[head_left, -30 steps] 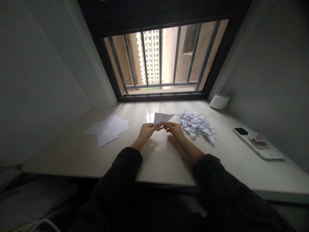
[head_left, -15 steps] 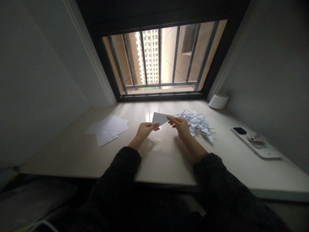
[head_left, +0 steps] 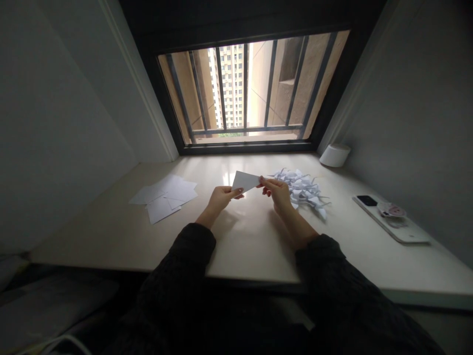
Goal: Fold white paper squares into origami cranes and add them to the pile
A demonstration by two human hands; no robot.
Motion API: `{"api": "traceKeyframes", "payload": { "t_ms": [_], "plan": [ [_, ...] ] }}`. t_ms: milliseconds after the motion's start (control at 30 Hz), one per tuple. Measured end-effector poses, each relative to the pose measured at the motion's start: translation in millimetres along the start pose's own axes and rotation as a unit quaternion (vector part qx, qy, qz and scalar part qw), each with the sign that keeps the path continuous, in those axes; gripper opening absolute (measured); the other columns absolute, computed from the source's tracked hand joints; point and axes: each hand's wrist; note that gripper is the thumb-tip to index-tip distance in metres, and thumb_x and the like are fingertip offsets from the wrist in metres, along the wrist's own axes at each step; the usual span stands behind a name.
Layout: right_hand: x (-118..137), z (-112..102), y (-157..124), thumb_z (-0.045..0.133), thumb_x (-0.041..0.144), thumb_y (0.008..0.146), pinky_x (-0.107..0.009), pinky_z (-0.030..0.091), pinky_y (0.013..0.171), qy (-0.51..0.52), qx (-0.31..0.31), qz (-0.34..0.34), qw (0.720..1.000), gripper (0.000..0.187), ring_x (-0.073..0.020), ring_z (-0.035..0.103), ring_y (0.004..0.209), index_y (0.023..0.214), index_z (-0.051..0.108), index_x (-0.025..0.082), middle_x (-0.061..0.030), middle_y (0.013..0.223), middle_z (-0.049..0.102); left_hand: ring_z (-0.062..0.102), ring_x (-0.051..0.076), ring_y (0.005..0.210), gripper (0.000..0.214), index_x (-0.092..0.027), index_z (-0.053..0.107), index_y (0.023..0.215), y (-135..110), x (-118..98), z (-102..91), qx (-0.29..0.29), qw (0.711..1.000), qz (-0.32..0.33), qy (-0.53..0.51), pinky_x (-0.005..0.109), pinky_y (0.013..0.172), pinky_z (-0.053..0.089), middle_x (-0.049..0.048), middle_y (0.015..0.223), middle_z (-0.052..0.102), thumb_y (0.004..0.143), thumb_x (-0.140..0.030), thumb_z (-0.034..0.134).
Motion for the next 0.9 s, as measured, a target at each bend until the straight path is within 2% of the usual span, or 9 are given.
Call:
{"api": "traceKeyframes", "payload": {
  "t_ms": [433,533,600,667,767,833,900],
  "plan": [
    [-2,2,-2,0.063,0.058,0.071,-0.025,0.028,0.042,0.016,-0.004,-0.004,1.000,0.044,-0.0108,0.050,0.045,0.062,0.069,0.015,-0.0084,0.065,0.070,0.064,0.020,0.070,0.036,-0.012,0.075,0.080,-1,-3,-0.8,0.001,1.000,0.005,-0.012,0.028,0.062,0.040,0.0124,0.074,0.073,0.065,-0.045,0.074],
    [0,0,-2,0.046,0.064,0.079,-0.024,0.031,0.043,-0.003,-0.007,-0.017,1.000,0.056,-0.0119,0.053,0.048,0.080,0.072,0.015,-0.0093,0.068,0.070,0.064,0.020,0.068,0.036,-0.013,0.075,0.081,1,0,-5.5,-0.010,1.000,0.013,0.020,0.028,0.062,0.040,0.0110,0.074,0.073,0.067,-0.046,0.071],
    [2,-1,-2,0.043,0.065,0.081,-0.024,0.037,0.047,-0.042,-0.003,-0.052,0.998,0.057,-0.0139,0.059,0.057,0.094,0.071,0.016,-0.0088,0.075,0.071,0.063,0.019,0.066,0.034,-0.015,0.074,0.078,2,1,-10.2,-0.027,0.996,0.029,0.080,0.027,0.061,0.039,0.0089,0.073,0.072,0.069,-0.048,0.068],
    [2,-1,-2,0.057,0.061,0.075,-0.025,0.043,0.055,-0.103,0.025,-0.100,0.989,0.051,-0.0170,0.063,0.071,0.103,0.068,0.020,-0.0078,0.086,0.072,0.061,0.019,0.065,0.031,-0.020,0.074,0.075,2,1,-14.1,-0.053,0.977,0.052,0.202,0.027,0.059,0.036,0.0055,0.070,0.071,0.071,-0.049,0.065],
    [-2,0,-3,0.075,0.050,0.062,-0.028,0.046,0.062,-0.194,0.088,-0.130,0.968,0.057,-0.0194,0.064,0.078,0.111,0.064,0.025,-0.0058,0.092,0.071,0.060,0.020,0.067,0.028,-0.024,0.072,0.072,0,-3,-15.9,-0.097,0.913,0.095,0.385,0.028,0.058,0.031,0.0032,0.068,0.069,0.075,-0.050,0.060],
    [-4,1,-6,0.078,0.047,0.060,-0.029,0.045,0.063,-0.260,0.109,-0.129,0.951,0.055,-0.0193,0.062,0.073,0.109,0.066,0.026,-0.0043,0.087,0.071,0.059,0.020,0.069,0.028,-0.026,0.071,0.073,-2,-4,-14.9,-0.102,0.885,0.122,0.438,0.028,0.058,0.030,0.0027,0.070,0.069,0.078,-0.050,0.057],
    [-4,1,-8,0.075,0.048,0.063,-0.028,0.041,0.060,-0.330,0.118,-0.123,0.928,0.039,-0.0184,0.060,0.067,0.094,0.073,0.025,-0.0027,0.075,0.070,0.059,0.020,0.069,0.029,-0.026,0.071,0.074,-4,-4,-13.5,-0.098,0.876,0.135,0.452,0.029,0.058,0.031,0.0026,0.071,0.068,0.080,-0.050,0.055]
  ]
}}
Point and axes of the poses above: each hand's wrist, its own y-axis towards the middle knuckle, its own z-axis out of the palm, x = y × z
